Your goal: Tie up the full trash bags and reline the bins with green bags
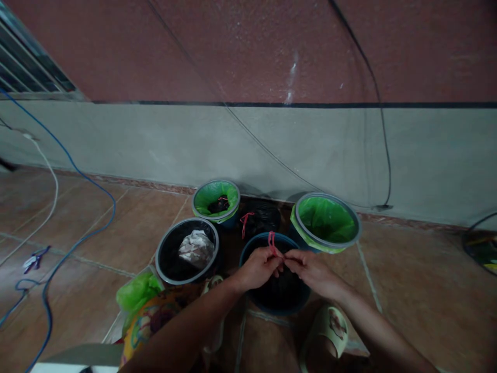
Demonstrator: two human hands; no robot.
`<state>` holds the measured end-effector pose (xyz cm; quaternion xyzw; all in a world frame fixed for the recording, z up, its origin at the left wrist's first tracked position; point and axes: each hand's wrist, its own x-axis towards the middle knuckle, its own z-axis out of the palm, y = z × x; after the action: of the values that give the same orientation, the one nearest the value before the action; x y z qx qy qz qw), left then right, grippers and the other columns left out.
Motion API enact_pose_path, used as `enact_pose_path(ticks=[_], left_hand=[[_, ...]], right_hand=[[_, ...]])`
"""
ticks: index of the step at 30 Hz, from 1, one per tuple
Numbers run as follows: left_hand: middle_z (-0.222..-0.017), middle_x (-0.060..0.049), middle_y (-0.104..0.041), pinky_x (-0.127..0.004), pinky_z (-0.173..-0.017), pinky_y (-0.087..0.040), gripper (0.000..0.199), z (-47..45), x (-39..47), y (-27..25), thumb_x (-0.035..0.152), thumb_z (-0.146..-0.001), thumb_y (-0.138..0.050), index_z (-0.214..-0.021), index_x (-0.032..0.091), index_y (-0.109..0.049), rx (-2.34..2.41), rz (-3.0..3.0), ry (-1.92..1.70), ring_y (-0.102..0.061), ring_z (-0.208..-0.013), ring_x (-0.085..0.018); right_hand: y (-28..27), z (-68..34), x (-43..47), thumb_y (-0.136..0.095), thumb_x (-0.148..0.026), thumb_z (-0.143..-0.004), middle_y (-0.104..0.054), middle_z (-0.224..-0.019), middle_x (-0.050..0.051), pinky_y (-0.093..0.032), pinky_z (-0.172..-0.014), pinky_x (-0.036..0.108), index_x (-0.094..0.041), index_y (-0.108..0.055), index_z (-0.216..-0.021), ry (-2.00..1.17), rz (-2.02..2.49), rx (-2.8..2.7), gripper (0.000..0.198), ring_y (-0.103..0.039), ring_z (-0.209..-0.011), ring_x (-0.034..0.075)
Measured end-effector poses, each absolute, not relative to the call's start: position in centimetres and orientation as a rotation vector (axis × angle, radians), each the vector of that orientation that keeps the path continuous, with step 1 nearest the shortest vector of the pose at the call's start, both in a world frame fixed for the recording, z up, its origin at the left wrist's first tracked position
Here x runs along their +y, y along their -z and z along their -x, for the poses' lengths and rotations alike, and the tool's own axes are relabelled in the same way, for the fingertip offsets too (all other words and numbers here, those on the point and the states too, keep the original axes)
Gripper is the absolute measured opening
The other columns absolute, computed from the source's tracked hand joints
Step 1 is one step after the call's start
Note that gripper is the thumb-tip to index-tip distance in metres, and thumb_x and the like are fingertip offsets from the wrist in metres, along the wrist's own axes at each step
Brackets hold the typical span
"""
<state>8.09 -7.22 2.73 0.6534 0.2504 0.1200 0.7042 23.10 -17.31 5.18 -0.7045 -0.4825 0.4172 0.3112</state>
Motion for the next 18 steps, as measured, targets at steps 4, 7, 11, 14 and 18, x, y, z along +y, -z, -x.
enact_pose_path(ticks=[4, 7, 11, 14, 18], left_hand=[[-0.064, 0.002, -0.065, -0.023, -0.058, -0.047, 0.010, -8.3, -7.3, -2.8, 0.021, -0.070, -0.066, -0.073, 0.016, -0.059, 0.718, -1.190, -0.315, -0.062, -0.057, -0.011], [-0.063, 0.000, -0.067, -0.024, -0.061, -0.046, 0.016, -8.1, -7.0, -2.9, 0.023, -0.063, -0.073, -0.070, 0.014, -0.063, 0.751, -1.085, -0.274, -0.061, -0.059, -0.012], [-0.064, 0.000, -0.068, -0.024, -0.062, -0.044, 0.011, -8.0, -6.7, -2.8, 0.016, -0.057, -0.073, -0.064, 0.014, -0.064, 0.719, -1.219, -0.346, -0.058, -0.060, -0.011], [-0.064, 0.002, -0.065, -0.023, -0.062, -0.042, 0.004, -8.0, -6.6, -2.9, 0.011, -0.063, -0.065, -0.065, 0.015, -0.065, 0.627, -1.486, -0.378, -0.056, -0.061, -0.010], [-0.069, 0.002, -0.063, -0.022, -0.065, -0.043, 0.014, -7.8, -7.0, -3.7, 0.007, -0.069, -0.056, -0.072, 0.016, -0.066, 0.513, -1.756, -0.485, -0.056, -0.066, -0.009]], right_hand=[[-4.7, -23.5, -17.5, -0.051, -0.037, -0.086, -0.058, -0.061, -0.002, -0.032, -0.057, 0.028, -0.021, -0.066, -0.070, -1.055, 1.933, -1.285, 0.028, -0.049, -0.060, 0.013], [-5.0, -23.2, -17.6, -0.051, -0.037, -0.085, -0.058, -0.059, -0.002, -0.032, -0.055, 0.027, -0.021, -0.066, -0.070, -1.149, 1.915, -1.315, 0.026, -0.049, -0.057, 0.013], [-5.4, -23.1, -17.8, -0.054, -0.034, -0.084, -0.062, -0.060, -0.001, -0.034, -0.056, 0.028, -0.021, -0.066, -0.068, -1.227, 1.920, -1.393, 0.024, -0.053, -0.059, 0.014], [-4.9, -23.6, -17.7, -0.053, -0.032, -0.083, -0.066, -0.065, 0.000, -0.036, -0.061, 0.031, -0.023, -0.069, -0.071, -1.120, 2.014, -1.436, 0.022, -0.058, -0.065, 0.017], [-3.5, -23.8, -17.3, -0.050, -0.032, -0.086, -0.075, -0.093, 0.004, -0.045, -0.082, 0.037, -0.024, -0.072, -0.091, -0.931, 1.982, -1.321, 0.023, -0.066, -0.089, 0.022]])
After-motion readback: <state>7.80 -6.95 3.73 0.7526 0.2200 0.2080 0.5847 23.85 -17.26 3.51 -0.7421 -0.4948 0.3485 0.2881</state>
